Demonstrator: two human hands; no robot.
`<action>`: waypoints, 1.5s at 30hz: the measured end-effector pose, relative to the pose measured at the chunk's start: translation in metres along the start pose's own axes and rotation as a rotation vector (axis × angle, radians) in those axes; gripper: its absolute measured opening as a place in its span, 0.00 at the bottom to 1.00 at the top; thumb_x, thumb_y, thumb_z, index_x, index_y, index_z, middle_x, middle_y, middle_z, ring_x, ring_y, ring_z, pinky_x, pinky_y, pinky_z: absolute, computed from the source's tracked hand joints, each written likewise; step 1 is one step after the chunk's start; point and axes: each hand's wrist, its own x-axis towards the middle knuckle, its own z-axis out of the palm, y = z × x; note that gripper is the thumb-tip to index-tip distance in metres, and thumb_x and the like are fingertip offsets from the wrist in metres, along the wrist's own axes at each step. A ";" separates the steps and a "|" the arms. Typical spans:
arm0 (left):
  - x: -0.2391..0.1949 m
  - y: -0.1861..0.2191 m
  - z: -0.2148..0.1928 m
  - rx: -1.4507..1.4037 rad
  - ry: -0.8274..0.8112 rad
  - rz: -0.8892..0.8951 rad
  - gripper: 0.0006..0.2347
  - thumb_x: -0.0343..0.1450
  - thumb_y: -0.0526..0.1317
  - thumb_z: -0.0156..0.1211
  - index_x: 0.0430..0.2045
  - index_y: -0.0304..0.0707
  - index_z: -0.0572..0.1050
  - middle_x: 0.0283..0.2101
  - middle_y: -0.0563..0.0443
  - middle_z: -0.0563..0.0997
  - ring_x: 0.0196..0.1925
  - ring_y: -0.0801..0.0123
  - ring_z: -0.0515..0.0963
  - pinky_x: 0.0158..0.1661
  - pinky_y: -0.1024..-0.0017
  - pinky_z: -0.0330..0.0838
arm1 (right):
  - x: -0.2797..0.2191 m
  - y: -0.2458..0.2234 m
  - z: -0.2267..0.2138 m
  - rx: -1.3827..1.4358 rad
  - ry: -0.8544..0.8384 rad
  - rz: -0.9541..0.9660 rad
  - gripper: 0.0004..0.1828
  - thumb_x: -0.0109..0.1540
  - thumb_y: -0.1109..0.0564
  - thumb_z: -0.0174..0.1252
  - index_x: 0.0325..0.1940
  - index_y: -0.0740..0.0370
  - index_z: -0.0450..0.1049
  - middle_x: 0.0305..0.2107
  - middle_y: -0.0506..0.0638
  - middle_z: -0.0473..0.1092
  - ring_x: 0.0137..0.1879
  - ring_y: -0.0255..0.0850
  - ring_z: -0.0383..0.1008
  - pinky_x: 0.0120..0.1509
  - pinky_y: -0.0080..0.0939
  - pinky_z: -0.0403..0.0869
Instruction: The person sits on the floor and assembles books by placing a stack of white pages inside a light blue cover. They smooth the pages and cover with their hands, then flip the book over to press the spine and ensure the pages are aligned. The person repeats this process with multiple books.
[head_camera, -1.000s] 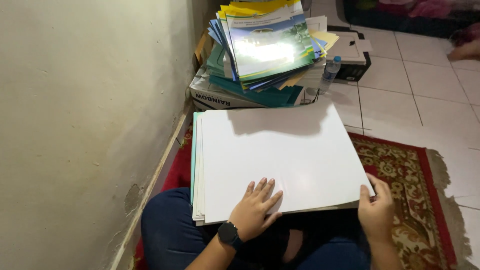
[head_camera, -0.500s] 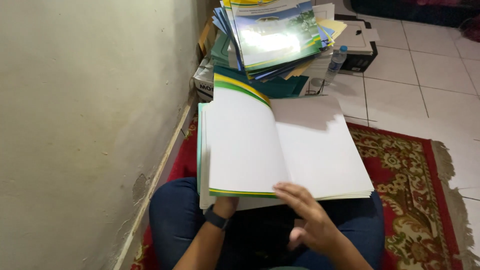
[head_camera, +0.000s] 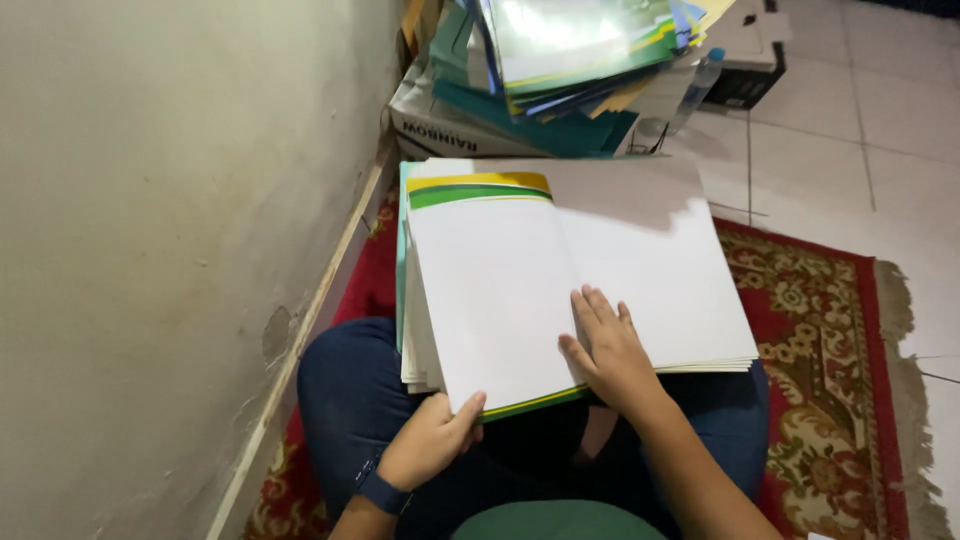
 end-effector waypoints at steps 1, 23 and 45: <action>-0.005 0.003 -0.001 0.191 -0.152 0.010 0.27 0.77 0.52 0.42 0.06 0.40 0.74 0.16 0.51 0.80 0.24 0.65 0.80 0.40 0.68 0.70 | 0.003 -0.004 0.000 -0.043 -0.003 -0.005 0.36 0.69 0.41 0.43 0.78 0.59 0.51 0.75 0.58 0.48 0.81 0.49 0.43 0.80 0.59 0.39; 0.233 0.080 0.000 0.957 0.385 0.448 0.23 0.79 0.49 0.33 0.73 0.53 0.57 0.76 0.44 0.57 0.79 0.48 0.51 0.72 0.41 0.34 | 0.035 -0.007 -0.004 -0.264 -0.238 0.002 0.40 0.70 0.33 0.32 0.82 0.54 0.43 0.78 0.59 0.40 0.83 0.51 0.38 0.82 0.53 0.40; 0.252 0.064 0.008 0.885 0.519 0.482 0.24 0.77 0.46 0.35 0.71 0.44 0.60 0.75 0.40 0.60 0.78 0.49 0.54 0.72 0.41 0.39 | 0.054 0.028 0.013 -0.381 -0.191 -0.165 0.38 0.71 0.41 0.30 0.82 0.60 0.42 0.79 0.57 0.40 0.82 0.50 0.39 0.81 0.49 0.42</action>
